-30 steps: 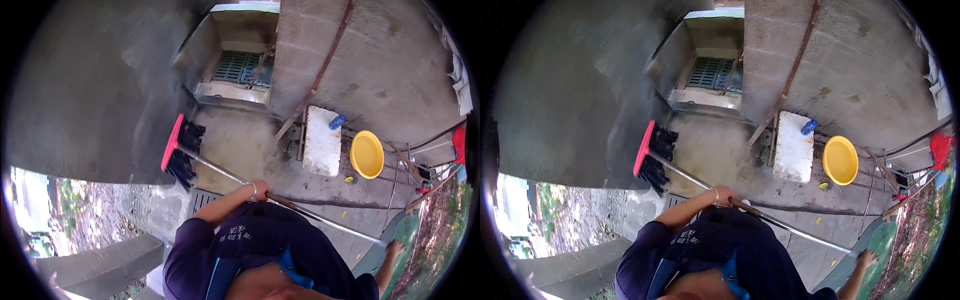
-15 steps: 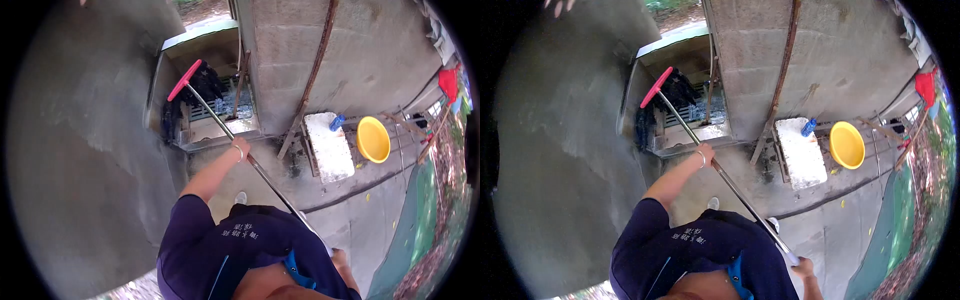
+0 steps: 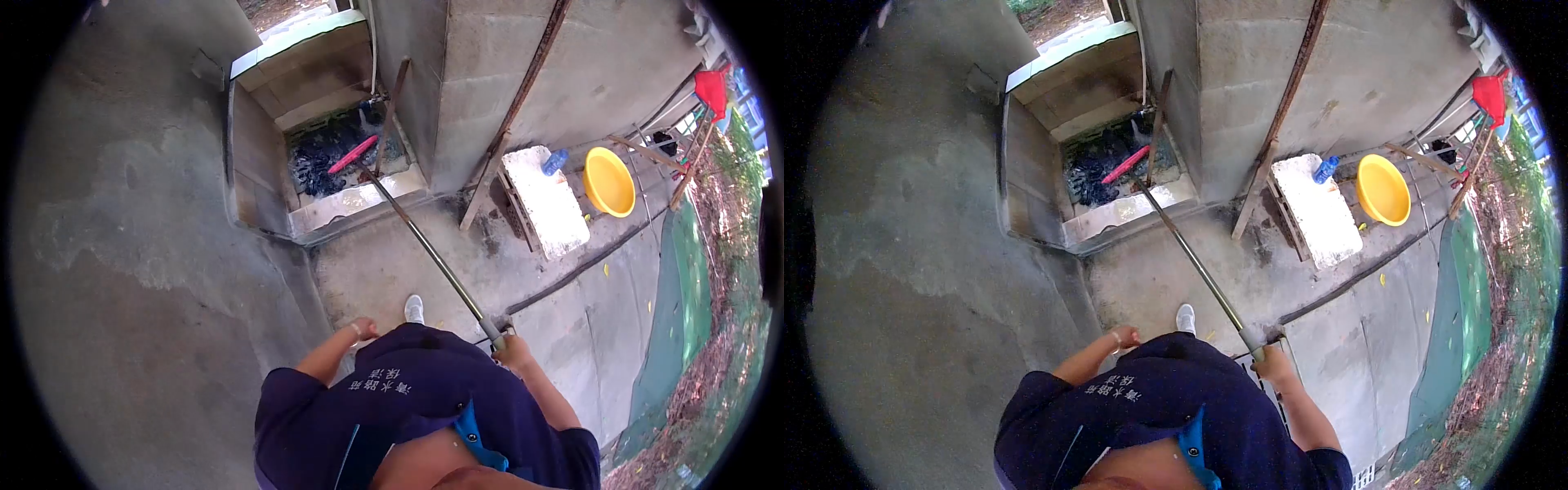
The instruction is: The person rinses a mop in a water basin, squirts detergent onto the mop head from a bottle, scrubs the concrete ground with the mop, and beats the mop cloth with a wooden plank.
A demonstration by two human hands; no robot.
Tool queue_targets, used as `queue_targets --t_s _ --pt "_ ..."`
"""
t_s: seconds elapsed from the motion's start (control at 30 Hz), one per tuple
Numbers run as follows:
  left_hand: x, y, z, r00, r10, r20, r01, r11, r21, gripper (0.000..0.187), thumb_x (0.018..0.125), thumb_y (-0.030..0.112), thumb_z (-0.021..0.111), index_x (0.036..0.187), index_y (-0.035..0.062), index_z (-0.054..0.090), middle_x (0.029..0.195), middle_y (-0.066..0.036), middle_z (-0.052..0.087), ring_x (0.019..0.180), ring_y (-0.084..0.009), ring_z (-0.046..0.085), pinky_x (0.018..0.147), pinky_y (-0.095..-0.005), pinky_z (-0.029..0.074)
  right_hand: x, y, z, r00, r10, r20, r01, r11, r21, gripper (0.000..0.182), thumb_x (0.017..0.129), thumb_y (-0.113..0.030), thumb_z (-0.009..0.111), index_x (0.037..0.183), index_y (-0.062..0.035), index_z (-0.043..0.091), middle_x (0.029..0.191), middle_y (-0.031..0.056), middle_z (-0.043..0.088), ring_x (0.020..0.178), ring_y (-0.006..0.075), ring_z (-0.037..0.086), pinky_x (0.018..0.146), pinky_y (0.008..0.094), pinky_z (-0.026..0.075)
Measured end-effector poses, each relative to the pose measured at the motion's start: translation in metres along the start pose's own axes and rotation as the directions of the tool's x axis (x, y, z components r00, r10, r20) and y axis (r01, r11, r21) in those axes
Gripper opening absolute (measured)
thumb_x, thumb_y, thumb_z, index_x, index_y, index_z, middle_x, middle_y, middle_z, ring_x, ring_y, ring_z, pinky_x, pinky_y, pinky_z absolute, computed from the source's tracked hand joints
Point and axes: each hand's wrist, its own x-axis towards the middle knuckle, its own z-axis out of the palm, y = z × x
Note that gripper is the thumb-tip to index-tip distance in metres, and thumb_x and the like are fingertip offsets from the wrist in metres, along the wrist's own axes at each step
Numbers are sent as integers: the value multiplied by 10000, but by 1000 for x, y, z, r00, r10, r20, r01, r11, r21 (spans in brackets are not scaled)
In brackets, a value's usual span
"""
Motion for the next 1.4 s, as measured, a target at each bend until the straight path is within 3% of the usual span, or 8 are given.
queue_targets --t_s 0.17,0.3,0.37,0.57,0.67,0.77,1.0,1.4 --pt "-26 -77 35 953 -235 189 213 968 131 176 715 191 684 661 54 587 646 -66 612 685 -149 595 565 -347 460 -42 -7 47 995 95 -1 -94 985 144 353 665 -193 713 944 -9 598 822 209 639 825 325 633 715 412 482" --pt "-24 -24 -13 958 -241 157 261 958 -120 250 762 296 634 728 48 610 722 -153 627 719 -253 620 656 -412 472 -70 11 94 1000 2 17 -7 950 311 369 727 -189 666 1029 -5 563 941 238 631 908 386 607 772 413 470" --pt "0 -8 -25 999 -15 29 9 977 213 330 788 355 590 888 43 623 901 -192 638 854 -329 617 774 -446 465 -106 -10 81 1000 15 9 -17 963 270 374 745 -184 648 1060 -9 547 955 246 627 930 389 602 778 415 471" --pt "72 87 -94 969 216 -121 -192 964 185 678 685 110 682 1302 96 400 1250 -172 489 1151 -343 468 975 -395 394 -137 -23 87 980 192 -50 -193 981 -10 328 790 -195 588 1077 -49 524 908 239 634 884 409 608 752 471 481" --pt "100 119 -132 930 359 -76 -299 861 410 629 670 81 669 1259 118 452 1261 -156 472 1190 -316 433 990 -388 378 -154 -53 76 965 227 -129 -198 958 209 337 741 -196 628 1032 -59 525 831 213 639 820 407 613 709 483 482" --pt "141 109 -157 904 419 82 -390 731 560 534 661 102 660 1178 144 532 1225 -111 507 1187 -286 440 979 -388 382 -162 -110 46 982 123 -146 -122 992 13 363 685 -187 665 990 -60 514 781 200 632 783 393 614 678 477 485" --pt "219 79 -204 718 247 650 -643 592 486 211 646 242 686 839 156 695 915 -83 670 946 -263 611 816 -394 470 -183 -199 24 943 330 -48 -326 943 71 289 636 -153 648 870 -64 502 674 203 594 697 407 594 618 482 472" --pt "143 163 -128 368 411 834 -891 412 190 345 684 465 667 742 126 693 777 -98 672 784 -293 647 654 -419 503 -268 -30 137 707 703 -83 -707 694 -137 202 598 -142 618 789 -110 561 680 168 613 670 381 608 603 470 492"
